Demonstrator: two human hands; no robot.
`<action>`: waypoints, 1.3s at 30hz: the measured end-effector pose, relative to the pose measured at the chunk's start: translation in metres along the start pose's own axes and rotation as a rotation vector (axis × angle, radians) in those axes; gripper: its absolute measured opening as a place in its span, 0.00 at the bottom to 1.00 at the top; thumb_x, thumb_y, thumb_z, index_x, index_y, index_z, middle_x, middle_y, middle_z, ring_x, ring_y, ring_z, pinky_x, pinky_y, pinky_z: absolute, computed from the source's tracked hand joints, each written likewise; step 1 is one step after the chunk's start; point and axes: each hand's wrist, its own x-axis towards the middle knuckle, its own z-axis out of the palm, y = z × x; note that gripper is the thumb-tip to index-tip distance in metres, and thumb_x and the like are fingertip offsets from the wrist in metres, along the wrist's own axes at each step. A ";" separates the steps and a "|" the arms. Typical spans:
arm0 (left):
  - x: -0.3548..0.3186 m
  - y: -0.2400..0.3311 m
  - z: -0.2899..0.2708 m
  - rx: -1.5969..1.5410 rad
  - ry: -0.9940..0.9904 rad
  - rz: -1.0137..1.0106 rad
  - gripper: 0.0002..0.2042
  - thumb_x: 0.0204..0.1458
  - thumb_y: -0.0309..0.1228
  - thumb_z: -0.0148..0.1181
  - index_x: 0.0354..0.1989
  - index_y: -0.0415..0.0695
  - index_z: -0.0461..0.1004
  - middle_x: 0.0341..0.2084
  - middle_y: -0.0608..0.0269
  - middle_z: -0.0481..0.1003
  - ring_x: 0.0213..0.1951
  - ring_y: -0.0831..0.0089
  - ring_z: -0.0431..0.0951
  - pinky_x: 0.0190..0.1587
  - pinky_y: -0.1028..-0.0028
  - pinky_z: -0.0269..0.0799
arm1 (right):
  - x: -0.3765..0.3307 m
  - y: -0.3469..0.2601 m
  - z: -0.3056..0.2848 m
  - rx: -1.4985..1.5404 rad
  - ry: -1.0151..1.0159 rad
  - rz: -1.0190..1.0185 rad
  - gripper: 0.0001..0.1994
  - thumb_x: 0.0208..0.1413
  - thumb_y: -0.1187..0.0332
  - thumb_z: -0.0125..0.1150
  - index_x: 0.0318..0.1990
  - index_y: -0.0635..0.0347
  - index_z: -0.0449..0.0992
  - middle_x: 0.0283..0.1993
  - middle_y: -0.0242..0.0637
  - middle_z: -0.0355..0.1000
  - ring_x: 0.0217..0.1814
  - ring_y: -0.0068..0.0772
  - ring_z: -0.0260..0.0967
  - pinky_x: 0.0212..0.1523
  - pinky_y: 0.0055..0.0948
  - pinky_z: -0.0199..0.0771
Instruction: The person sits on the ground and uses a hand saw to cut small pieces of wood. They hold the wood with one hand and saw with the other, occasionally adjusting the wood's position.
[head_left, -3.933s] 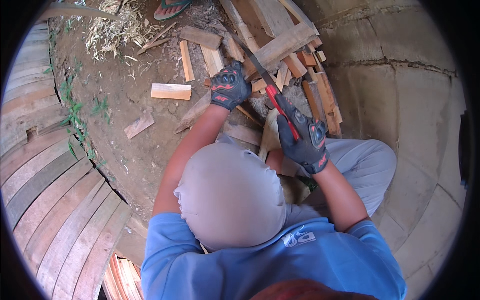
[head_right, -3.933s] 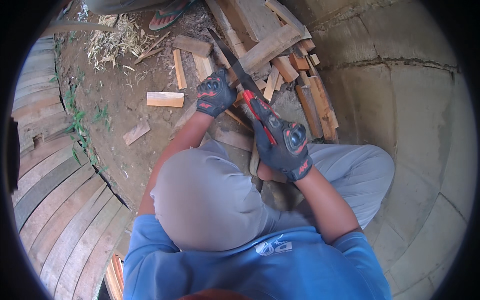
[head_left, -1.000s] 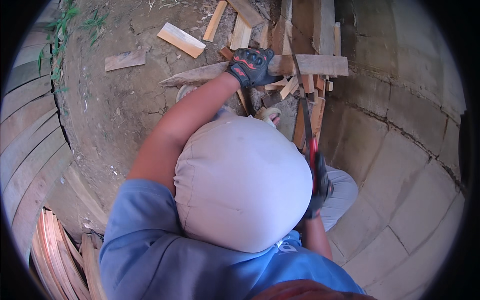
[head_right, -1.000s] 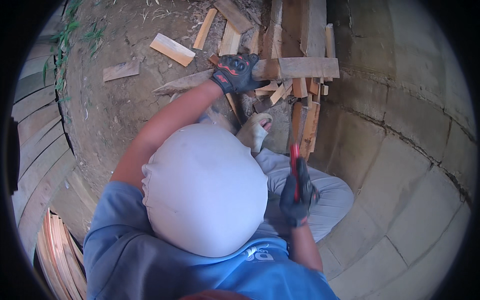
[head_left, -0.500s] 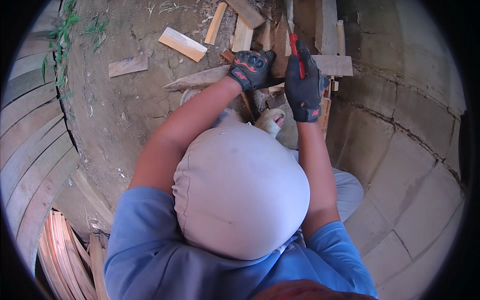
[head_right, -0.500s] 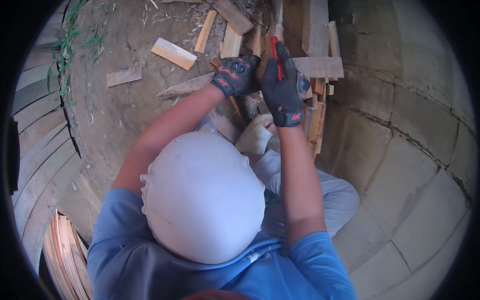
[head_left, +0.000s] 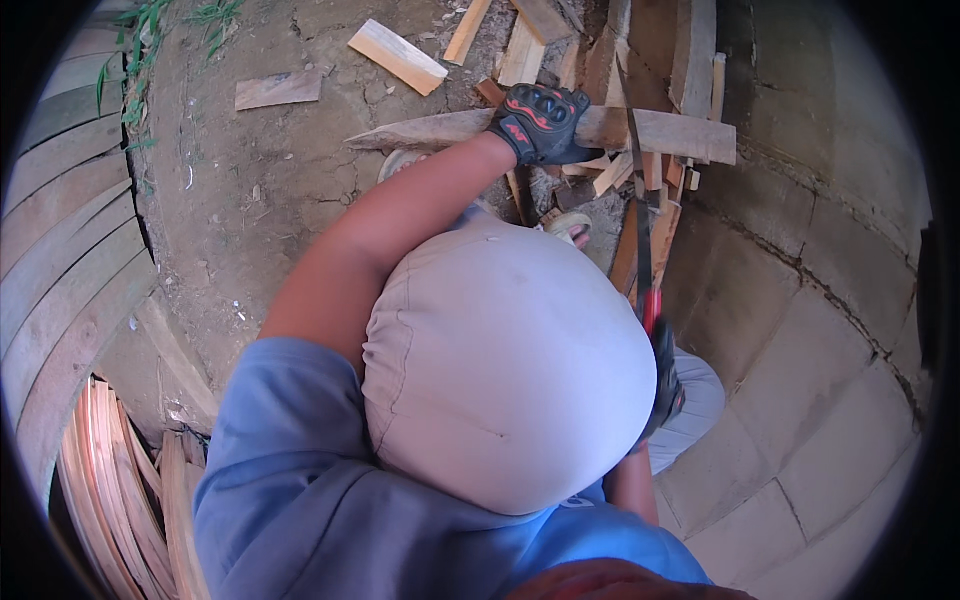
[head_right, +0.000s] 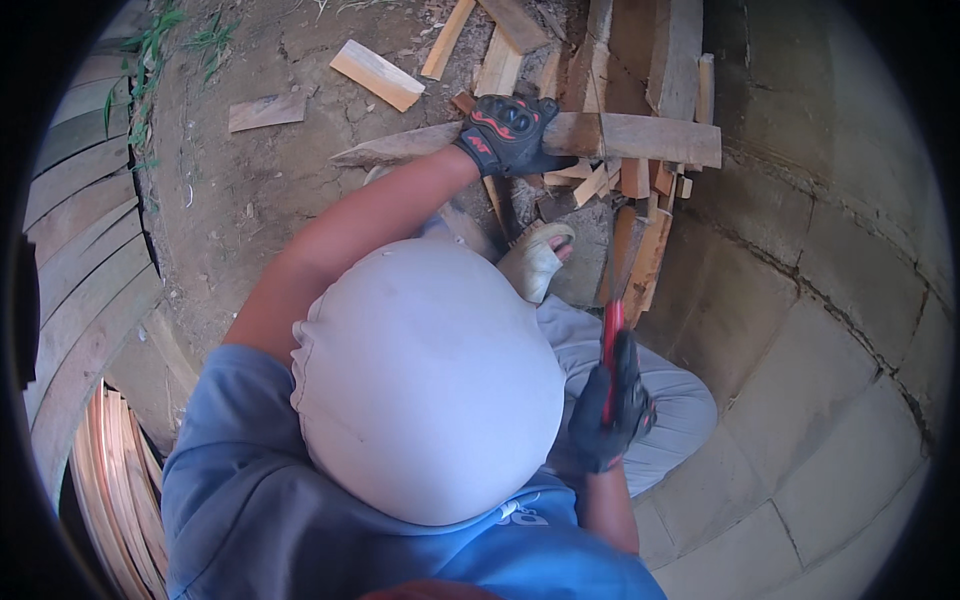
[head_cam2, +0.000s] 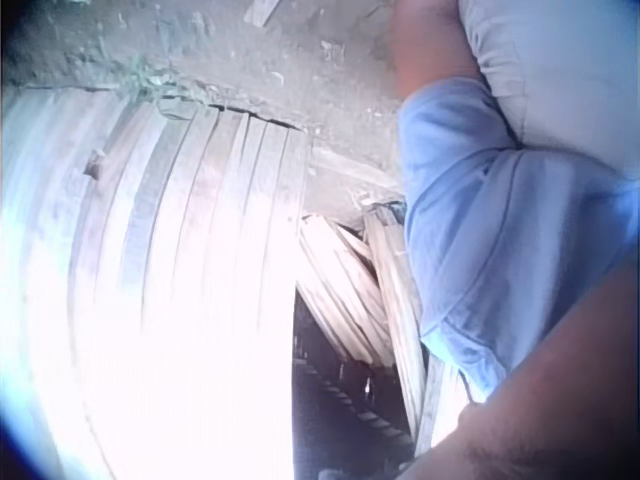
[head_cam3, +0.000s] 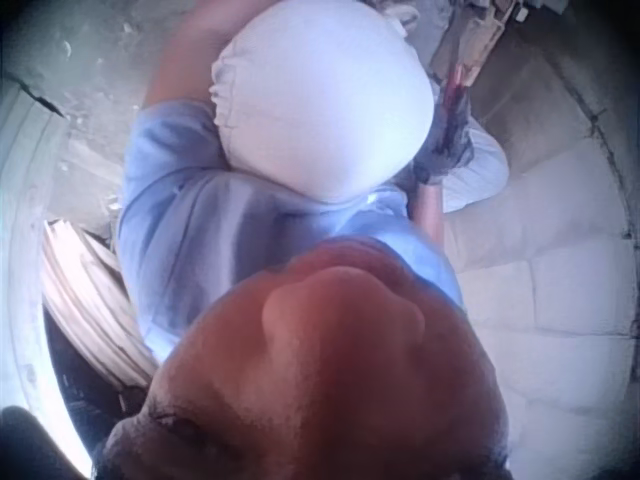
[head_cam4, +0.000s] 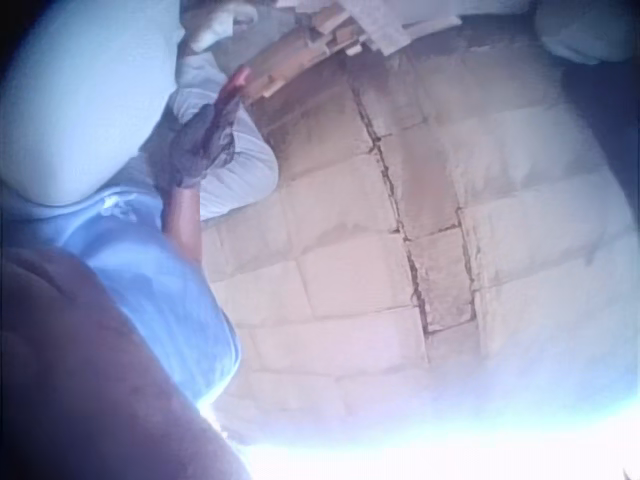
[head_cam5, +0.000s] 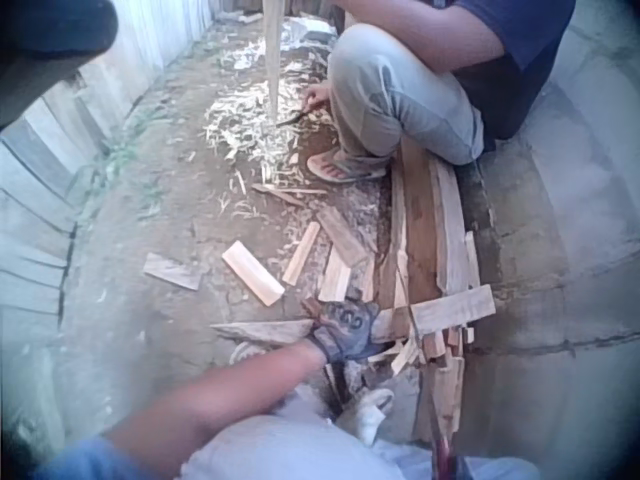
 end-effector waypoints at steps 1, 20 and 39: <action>0.001 -0.001 0.005 -0.030 -0.007 0.019 0.38 0.48 0.69 0.66 0.52 0.46 0.79 0.41 0.48 0.85 0.44 0.51 0.87 0.48 0.53 0.81 | 0.037 -0.009 0.022 -0.021 0.055 -0.055 0.22 0.69 0.72 0.56 0.68 0.66 0.75 0.59 0.57 0.81 0.51 0.49 0.86 0.51 0.39 0.82; 0.005 -0.003 0.014 -0.029 0.102 0.055 0.39 0.47 0.70 0.66 0.49 0.44 0.78 0.39 0.49 0.84 0.43 0.51 0.86 0.47 0.51 0.81 | -0.048 0.004 -0.053 -0.145 -0.058 -0.057 0.22 0.63 0.73 0.61 0.65 0.69 0.78 0.57 0.55 0.82 0.42 0.46 0.87 0.41 0.39 0.85; 0.008 -0.004 0.012 -0.036 0.032 0.016 0.41 0.46 0.72 0.65 0.50 0.43 0.79 0.41 0.49 0.85 0.46 0.50 0.86 0.50 0.53 0.81 | 0.096 -0.006 0.048 0.069 0.023 -0.066 0.22 0.72 0.67 0.54 0.70 0.60 0.73 0.67 0.54 0.76 0.66 0.56 0.77 0.62 0.45 0.79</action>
